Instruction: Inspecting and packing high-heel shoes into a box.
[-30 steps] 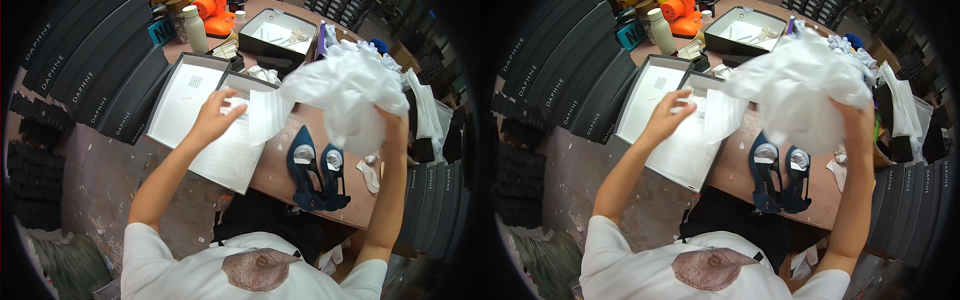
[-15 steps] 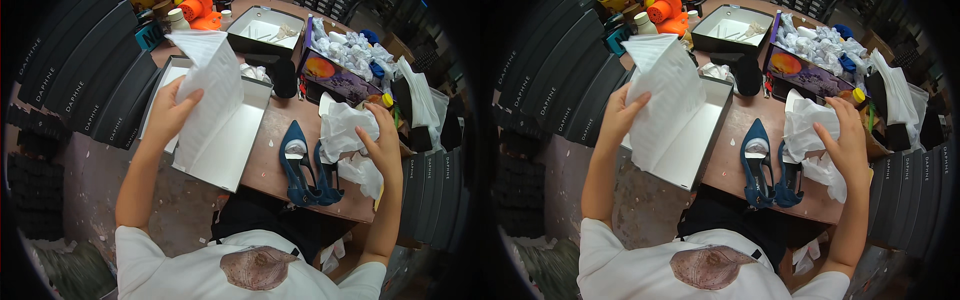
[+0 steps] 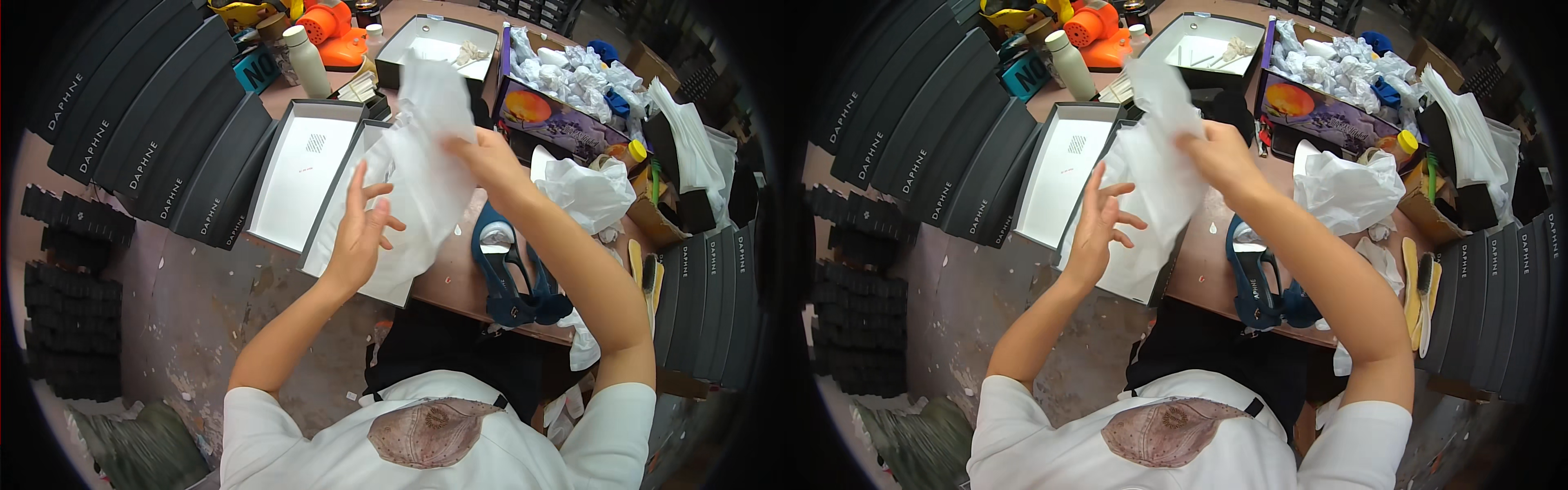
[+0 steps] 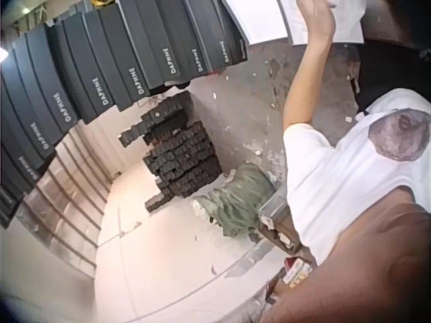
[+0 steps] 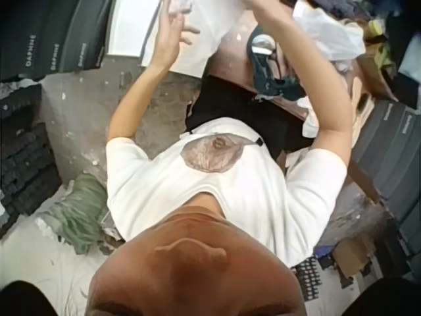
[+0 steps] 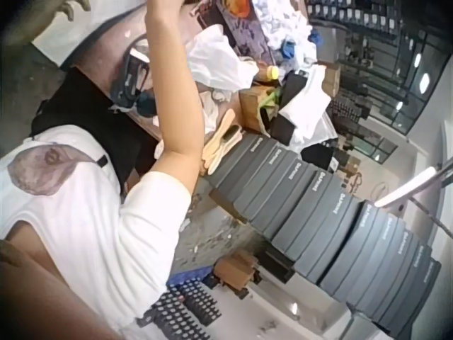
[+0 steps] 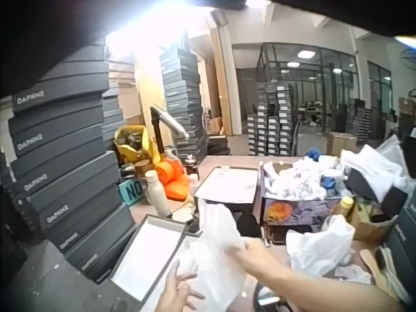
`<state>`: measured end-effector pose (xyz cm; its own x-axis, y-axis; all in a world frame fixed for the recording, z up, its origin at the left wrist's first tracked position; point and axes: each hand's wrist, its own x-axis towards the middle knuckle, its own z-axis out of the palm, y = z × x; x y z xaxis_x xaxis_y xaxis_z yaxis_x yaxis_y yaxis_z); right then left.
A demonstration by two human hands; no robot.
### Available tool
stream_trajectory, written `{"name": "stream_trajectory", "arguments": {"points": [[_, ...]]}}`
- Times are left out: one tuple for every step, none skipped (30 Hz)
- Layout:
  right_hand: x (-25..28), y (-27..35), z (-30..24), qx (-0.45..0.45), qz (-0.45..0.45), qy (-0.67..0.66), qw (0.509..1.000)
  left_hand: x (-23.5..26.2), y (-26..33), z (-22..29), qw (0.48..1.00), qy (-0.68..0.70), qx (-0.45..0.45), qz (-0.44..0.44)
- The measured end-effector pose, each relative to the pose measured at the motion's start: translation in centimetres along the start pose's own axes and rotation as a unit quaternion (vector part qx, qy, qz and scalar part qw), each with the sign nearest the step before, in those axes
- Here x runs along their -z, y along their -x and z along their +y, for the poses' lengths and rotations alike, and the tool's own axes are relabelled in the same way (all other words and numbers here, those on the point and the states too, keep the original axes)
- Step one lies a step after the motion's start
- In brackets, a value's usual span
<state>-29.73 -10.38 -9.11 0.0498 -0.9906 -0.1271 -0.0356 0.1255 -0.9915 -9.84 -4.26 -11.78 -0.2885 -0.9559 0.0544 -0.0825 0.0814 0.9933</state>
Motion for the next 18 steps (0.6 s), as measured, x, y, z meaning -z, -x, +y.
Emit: {"name": "stream_trajectory", "arguments": {"points": [[1.2,0.3,0.7,-0.028,0.004,-0.056,0.998,0.6,-0.2,-0.7,0.996,0.053,0.057,0.042],[2.1,0.6,1.2,-0.069,0.025,-0.104,0.992,0.9,-0.3,-1.3,0.984,0.106,0.115,0.084],[2.7,0.8,1.6,-0.109,0.046,-0.152,0.981,0.7,-0.4,-2.0,0.984,0.109,0.116,0.086],[3.1,1.5,1.7,-0.112,0.047,-0.149,0.981,0.5,-0.6,-2.7,0.994,-0.065,0.034,0.087],[3.4,2.2,1.5,-0.114,0.019,-0.143,0.983,0.4,-1.0,-3.4,0.967,-0.236,-0.049,0.086],[3.8,2.8,1.4,-0.116,-0.008,-0.137,0.984,0.7,-1.7,-4.1,0.926,-0.335,-0.133,0.112],[4.6,3.4,1.3,-0.116,-0.006,-0.134,0.984,1.0,-2.7,-3.3,0.848,-0.466,-0.188,0.17],[5.4,3.9,1.4,-0.088,-0.035,-0.07,0.993,1.7,-3.8,-2.5,0.744,-0.584,-0.234,0.225],[6.2,4.1,1.3,-0.06,-0.065,-0.006,0.996,3.0,-5.4,-2.0,0.7,-0.623,-0.254,0.241],[6.6,4.4,0.2,-0.086,-0.073,0.067,0.991,4.4,-6.6,-1.1,0.659,-0.642,-0.272,0.281],[6.9,4.3,0.3,-0.086,-0.075,0.068,0.991,6.1,-7.8,-1.0,0.659,-0.643,-0.269,0.282],[7.6,4.3,0.4,-0.099,-0.082,0.091,0.988,7.6,-9.1,-1.1,0.734,-0.629,-0.128,0.22],[8.2,4.3,0.5,-0.109,-0.089,0.113,0.984,9.0,-10.0,-1.2,0.787,-0.598,0.017,0.152],[8.5,4.3,0.7,-0.107,-0.092,0.114,0.983,10.8,-10.3,-1.7,0.786,-0.598,0.018,0.156],[8.9,4.3,1.1,-0.074,-0.058,0.142,0.985,12.5,-10.8,-2.9,0.861,-0.495,0.021,0.116],[9.3,4.3,1.3,-0.04,-0.025,0.168,0.985,13.2,-11.1,-3.4,0.92,-0.385,0.023,0.074],[10.2,4.3,1.2,0.045,0.005,0.256,0.966,12.7,-11.1,-2.4,0.92,-0.386,0.019,0.069],[10.9,4.5,0.7,0.128,0.035,0.341,0.931,12.5,-10.7,-1.2,0.89,-0.429,-0.053,0.144]]}}
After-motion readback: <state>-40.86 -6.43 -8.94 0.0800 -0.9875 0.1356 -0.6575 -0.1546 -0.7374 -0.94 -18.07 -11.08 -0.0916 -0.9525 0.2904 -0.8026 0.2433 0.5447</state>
